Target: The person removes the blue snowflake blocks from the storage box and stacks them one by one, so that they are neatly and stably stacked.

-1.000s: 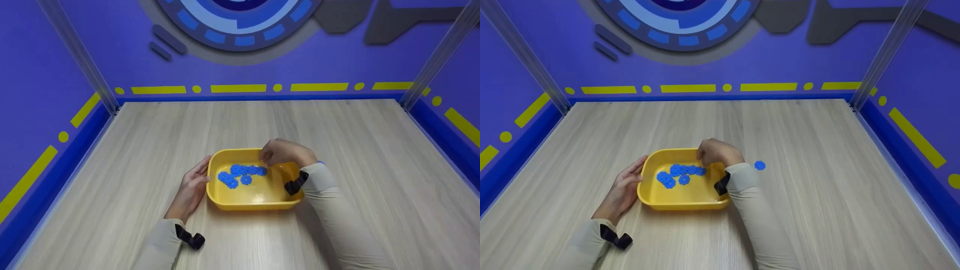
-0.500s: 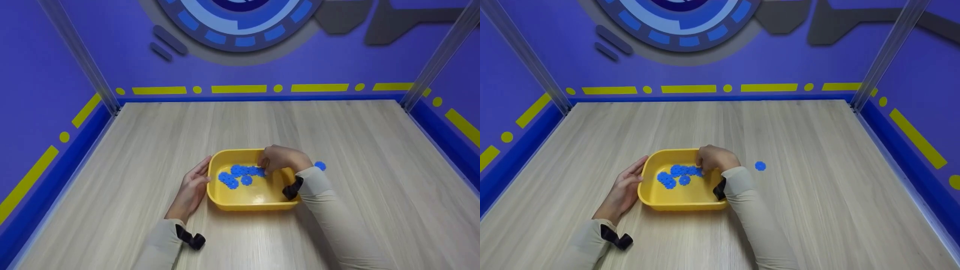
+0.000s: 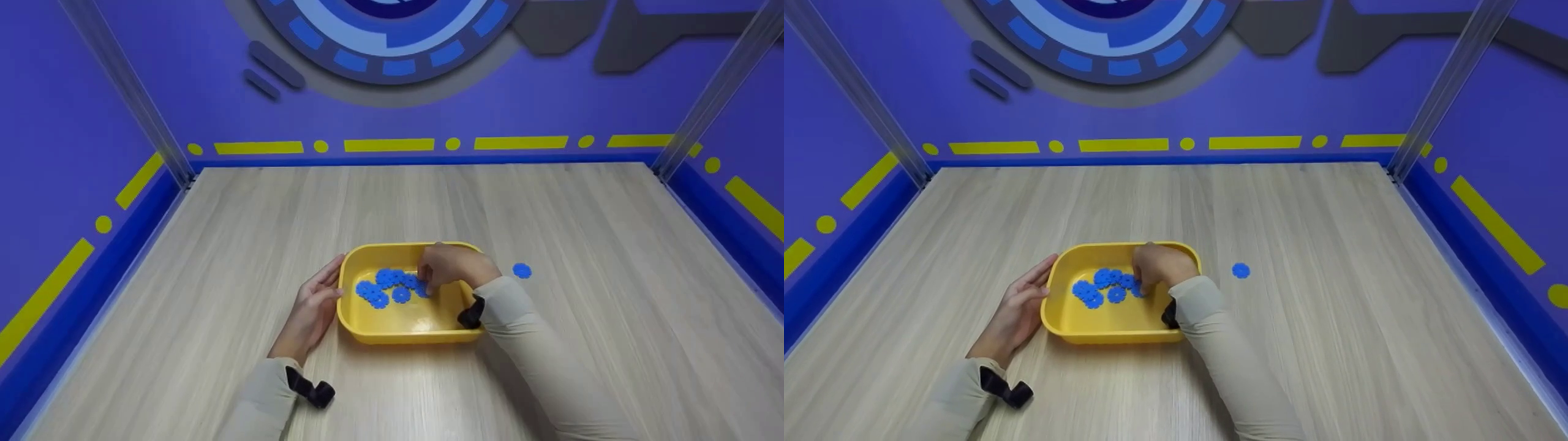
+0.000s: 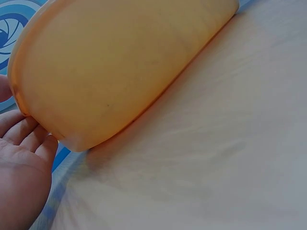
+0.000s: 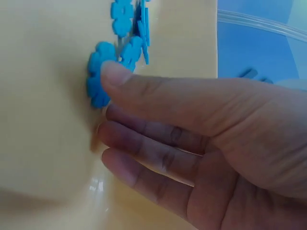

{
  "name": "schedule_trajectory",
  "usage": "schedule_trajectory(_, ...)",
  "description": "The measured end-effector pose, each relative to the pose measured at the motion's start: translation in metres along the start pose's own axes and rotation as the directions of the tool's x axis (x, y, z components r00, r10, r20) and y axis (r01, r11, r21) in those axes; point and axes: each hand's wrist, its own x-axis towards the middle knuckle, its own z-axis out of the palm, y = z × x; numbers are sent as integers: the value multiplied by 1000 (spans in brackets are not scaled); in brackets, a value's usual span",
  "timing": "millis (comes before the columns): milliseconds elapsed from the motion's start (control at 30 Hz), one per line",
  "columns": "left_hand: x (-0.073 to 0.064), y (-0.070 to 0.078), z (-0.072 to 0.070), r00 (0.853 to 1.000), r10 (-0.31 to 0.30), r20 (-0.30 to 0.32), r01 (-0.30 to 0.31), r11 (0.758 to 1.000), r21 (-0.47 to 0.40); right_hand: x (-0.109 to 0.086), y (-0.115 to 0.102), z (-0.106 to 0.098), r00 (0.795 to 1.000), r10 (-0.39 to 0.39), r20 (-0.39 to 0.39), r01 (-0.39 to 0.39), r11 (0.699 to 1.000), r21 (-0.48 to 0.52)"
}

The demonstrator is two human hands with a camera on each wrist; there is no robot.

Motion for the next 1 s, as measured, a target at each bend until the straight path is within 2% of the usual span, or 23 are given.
schedule_trajectory(333, -1, -1, 1, 1000, 1, 5, -1, 1000, -19, 1, -1, 2, 998, -42, 36, 42, 999, 8)
schedule_trajectory(800, 1, 0, 2, 1000, 0, -10, 0, 1000, -27, 2, 0, 1, 1000, -9, 12, 9, 1000, 17)
schedule_trajectory(1000, 1, 1, 1, 1000, -12, -1, 12, 1000, -6, 3, 1, -1, 996, -89, 19, 89, 996, 7)
